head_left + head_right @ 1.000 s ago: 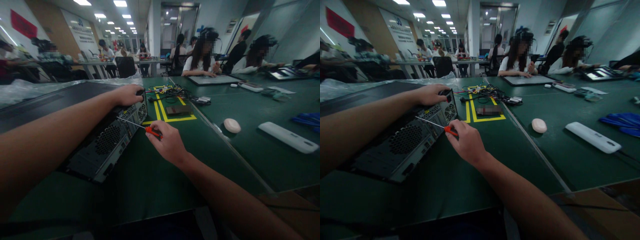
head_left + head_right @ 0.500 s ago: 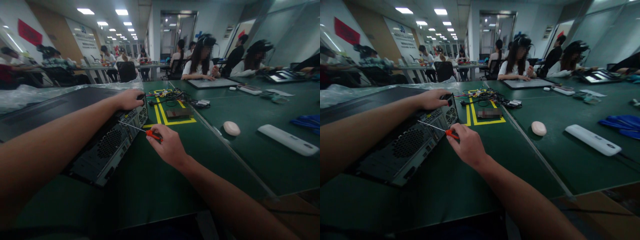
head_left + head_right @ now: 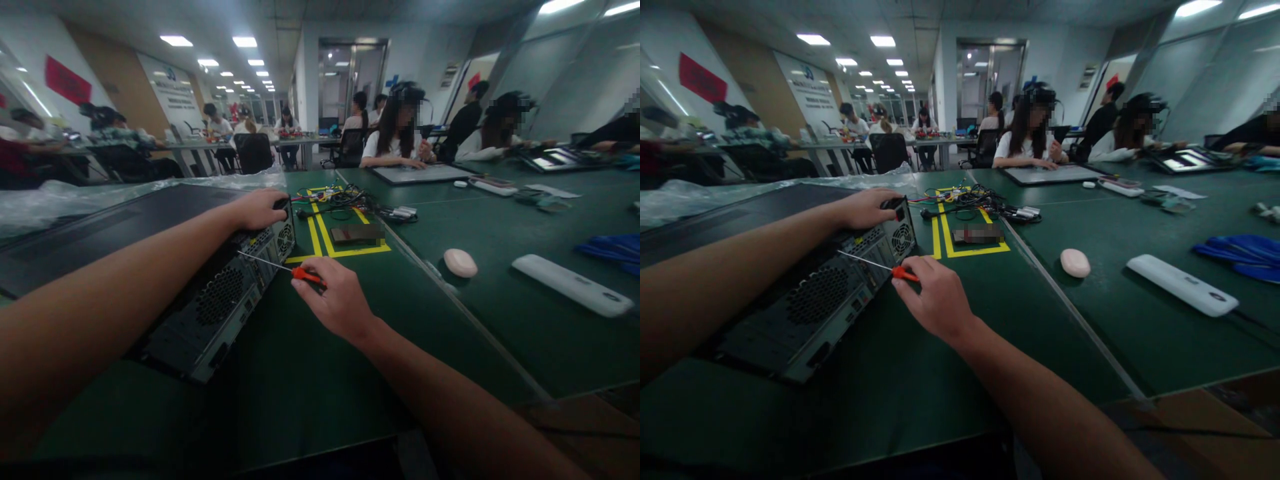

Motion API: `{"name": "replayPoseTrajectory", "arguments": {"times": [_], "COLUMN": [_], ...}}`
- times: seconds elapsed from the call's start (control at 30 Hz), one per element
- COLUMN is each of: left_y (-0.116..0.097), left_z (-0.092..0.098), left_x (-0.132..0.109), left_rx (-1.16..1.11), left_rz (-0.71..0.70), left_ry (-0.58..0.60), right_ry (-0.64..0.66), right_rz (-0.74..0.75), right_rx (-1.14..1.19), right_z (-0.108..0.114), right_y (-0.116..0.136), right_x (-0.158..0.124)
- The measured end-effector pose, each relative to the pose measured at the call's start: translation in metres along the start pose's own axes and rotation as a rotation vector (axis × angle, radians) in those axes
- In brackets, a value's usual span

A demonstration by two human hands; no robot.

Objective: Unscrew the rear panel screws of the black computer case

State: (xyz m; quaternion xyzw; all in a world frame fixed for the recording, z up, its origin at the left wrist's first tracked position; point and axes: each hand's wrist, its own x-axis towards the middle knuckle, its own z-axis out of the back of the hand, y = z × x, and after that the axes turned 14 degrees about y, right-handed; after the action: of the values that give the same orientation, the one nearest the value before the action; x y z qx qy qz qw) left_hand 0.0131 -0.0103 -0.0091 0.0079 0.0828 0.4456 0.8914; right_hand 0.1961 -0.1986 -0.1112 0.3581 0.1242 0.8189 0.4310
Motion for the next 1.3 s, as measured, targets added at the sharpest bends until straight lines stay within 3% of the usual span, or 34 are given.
{"name": "replayPoseTrajectory", "arguments": {"times": [1.3], "left_y": [-0.0001], "left_z": [0.0004], "left_x": [-0.001], "left_rx": [-0.039], "left_rz": [-0.01], "left_ry": [-0.007], "right_ry": [0.039], "right_rz": [0.014], "right_rx": [0.021], "right_z": [-0.0008], "right_y": [-0.0002], "right_x": [-0.0016]}}
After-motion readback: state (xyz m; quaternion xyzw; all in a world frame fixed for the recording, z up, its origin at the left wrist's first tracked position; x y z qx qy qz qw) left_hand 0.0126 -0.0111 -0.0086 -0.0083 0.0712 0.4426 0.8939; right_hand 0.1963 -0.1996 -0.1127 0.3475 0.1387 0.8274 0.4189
